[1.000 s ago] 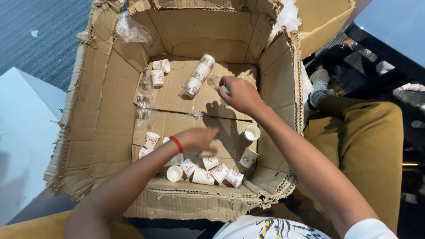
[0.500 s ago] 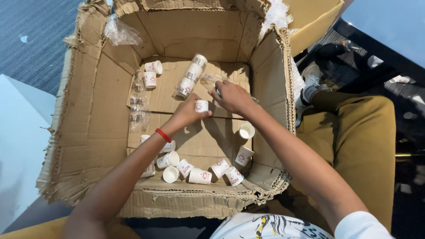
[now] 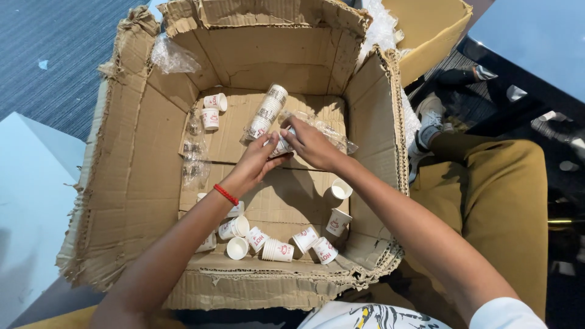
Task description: Sorting and stacking small white paper cups from cardboard boxes onto a blue table.
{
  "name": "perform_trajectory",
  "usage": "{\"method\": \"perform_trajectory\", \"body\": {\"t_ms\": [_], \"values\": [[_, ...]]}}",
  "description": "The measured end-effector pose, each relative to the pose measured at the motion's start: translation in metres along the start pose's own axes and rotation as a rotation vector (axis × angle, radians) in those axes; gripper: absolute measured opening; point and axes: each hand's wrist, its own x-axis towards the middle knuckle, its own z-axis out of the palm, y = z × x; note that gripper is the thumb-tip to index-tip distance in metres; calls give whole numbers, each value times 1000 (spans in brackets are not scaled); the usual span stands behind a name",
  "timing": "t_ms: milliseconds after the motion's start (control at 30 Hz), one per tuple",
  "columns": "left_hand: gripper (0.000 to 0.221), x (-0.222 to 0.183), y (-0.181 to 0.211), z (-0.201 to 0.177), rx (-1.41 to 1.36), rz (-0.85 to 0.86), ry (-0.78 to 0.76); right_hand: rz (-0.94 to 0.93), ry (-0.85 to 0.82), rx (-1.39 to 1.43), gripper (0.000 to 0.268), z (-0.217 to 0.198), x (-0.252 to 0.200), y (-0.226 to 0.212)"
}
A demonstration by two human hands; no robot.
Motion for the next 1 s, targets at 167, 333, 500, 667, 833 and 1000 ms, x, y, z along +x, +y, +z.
{"method": "perform_trajectory", "body": {"t_ms": [167,333,500,667,833,1000], "values": [[36,-3,3,11,136,-45,-53,113,-218,163,59,-12,-4,-25],[54,-1,-2,-4,703,88,-137,270,-309,89,63,-12,-1,-5],[73,-3,-16,-15,1269,197,-170,252,-365,-672,47,-8,-19,-1],[70,-14,-9,3,1227,172,-284,338,-626,-878,65,25,-57,36],[65,-12,-6,1,1257,297,-334,387,-690,-710,66,17,-28,45],[69,-18,5,17,1132,188,-140,378,-93,-127,50,-7,-21,7]]}}
